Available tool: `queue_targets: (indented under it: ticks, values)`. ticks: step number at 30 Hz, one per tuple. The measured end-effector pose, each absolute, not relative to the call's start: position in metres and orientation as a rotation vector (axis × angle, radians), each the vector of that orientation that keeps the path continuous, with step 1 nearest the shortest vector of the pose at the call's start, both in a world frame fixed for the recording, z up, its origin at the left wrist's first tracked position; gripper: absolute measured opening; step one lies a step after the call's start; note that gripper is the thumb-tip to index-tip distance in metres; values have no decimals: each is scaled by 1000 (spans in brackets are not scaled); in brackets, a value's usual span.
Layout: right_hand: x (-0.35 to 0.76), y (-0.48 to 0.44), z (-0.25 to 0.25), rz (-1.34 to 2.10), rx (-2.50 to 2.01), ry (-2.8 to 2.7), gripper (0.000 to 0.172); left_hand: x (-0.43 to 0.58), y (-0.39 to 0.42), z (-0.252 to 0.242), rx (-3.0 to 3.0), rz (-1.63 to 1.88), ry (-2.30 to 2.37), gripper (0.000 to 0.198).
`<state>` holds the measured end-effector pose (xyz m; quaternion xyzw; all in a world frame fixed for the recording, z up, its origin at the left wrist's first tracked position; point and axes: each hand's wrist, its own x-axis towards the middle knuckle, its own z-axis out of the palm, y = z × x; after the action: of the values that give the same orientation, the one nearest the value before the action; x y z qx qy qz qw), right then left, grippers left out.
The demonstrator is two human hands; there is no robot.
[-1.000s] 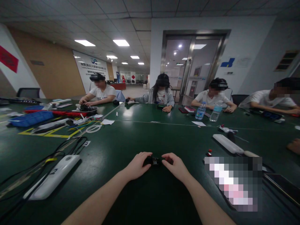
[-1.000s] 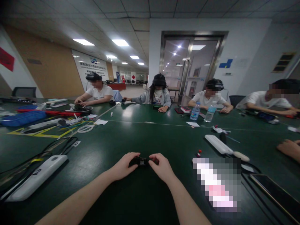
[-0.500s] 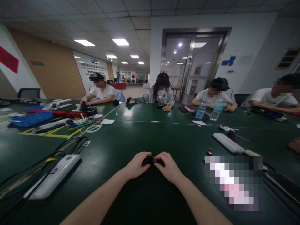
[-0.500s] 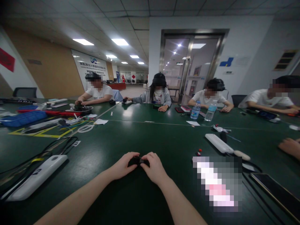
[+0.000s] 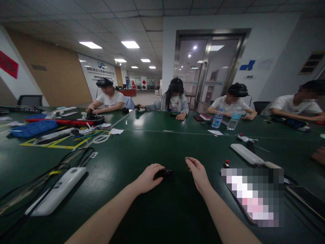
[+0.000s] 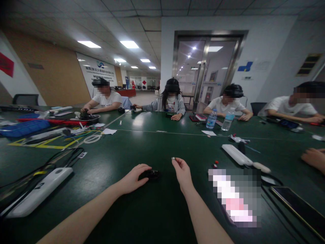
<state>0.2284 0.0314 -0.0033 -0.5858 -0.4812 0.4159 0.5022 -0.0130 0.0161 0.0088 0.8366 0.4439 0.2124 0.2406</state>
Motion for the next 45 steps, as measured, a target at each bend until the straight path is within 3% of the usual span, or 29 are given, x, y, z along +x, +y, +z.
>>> queue_targets:
  ticks: [14,22,45]
  values:
    - [233,34,-11,984,-1437,-1277,51,-16,19,3,2271,608,1190,40]
    - [228,31,-7,1208,-1331,-1035,38,-17,20,2,2279,595,1190,41]
    - [232,33,-8,1373,-1160,-753,24,-17,16,7,2246,619,1173,39]
